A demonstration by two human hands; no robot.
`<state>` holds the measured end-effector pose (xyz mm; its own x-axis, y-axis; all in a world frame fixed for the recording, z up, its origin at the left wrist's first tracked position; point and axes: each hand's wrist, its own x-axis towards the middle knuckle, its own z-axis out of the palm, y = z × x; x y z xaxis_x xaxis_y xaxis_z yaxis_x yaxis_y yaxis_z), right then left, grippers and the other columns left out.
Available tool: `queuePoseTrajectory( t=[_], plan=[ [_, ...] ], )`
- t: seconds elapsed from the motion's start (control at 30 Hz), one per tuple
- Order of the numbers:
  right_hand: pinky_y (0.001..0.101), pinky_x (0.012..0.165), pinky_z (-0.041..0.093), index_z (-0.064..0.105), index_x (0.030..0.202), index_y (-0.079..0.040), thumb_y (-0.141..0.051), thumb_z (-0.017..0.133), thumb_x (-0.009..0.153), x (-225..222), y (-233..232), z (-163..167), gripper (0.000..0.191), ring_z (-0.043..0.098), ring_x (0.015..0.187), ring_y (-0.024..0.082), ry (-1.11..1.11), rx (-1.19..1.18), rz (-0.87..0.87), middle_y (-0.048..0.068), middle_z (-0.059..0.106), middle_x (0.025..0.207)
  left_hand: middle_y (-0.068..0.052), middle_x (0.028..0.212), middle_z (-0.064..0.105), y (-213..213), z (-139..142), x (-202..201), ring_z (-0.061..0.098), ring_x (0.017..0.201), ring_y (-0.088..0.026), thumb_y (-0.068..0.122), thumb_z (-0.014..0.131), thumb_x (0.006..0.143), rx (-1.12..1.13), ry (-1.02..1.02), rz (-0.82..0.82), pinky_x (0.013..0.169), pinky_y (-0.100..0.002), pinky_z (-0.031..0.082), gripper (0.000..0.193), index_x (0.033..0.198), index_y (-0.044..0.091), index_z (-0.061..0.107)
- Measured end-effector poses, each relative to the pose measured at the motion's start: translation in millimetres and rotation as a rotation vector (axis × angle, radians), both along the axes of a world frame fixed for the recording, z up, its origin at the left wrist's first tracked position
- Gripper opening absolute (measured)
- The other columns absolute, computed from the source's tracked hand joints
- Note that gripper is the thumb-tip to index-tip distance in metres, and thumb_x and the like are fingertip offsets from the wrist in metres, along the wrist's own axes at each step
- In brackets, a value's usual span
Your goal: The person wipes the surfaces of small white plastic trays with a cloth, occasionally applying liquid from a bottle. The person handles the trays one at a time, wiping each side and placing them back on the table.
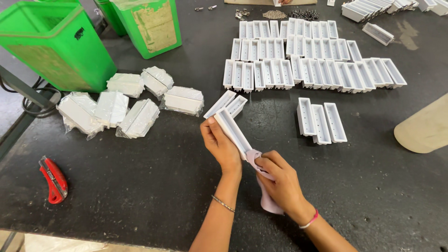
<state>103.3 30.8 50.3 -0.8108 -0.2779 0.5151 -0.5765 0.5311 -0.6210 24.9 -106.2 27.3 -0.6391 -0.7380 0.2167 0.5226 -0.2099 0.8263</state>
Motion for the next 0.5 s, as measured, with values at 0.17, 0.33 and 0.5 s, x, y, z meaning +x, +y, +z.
queuePoseTrajectory(
  t=[0.17,0.33,0.5],
  plan=[
    [0.0374,0.077,0.056,0.069,0.107,-0.006,0.001,0.076,0.076,3.9,3.3,-4.9,0.032,0.069,0.093,0.032,0.06,0.057,-0.017,0.01,0.066,0.106,0.0,0.095,0.057,1.8,-4.7,2.1,0.052,0.088,-0.008,0.036,0.045,0.111,0.021,-0.04,-0.03,0.081,-0.026,0.048,0.035,0.105,0.004,0.058],
    [0.0383,0.079,0.055,0.069,0.106,-0.005,0.0,0.076,0.079,0.4,9.4,-9.8,0.029,0.068,0.094,0.034,0.158,0.055,-0.054,0.012,0.066,0.107,0.001,0.091,0.052,6.6,-15.8,-2.9,0.049,0.081,-0.006,0.04,0.046,0.113,0.132,-0.026,-0.074,0.072,-0.025,0.046,0.037,0.102,0.006,0.057],
    [0.033,0.077,0.055,0.069,0.109,-0.001,0.001,0.073,0.082,-16.4,28.1,-4.1,0.027,0.07,0.088,0.026,-0.019,-0.11,-0.216,0.011,0.067,0.105,0.002,0.087,0.054,8.8,-16.6,-5.4,0.054,0.076,-0.006,0.043,0.049,0.11,0.38,-0.001,-0.335,0.065,-0.024,0.047,0.034,0.107,0.009,0.057]
  ],
)
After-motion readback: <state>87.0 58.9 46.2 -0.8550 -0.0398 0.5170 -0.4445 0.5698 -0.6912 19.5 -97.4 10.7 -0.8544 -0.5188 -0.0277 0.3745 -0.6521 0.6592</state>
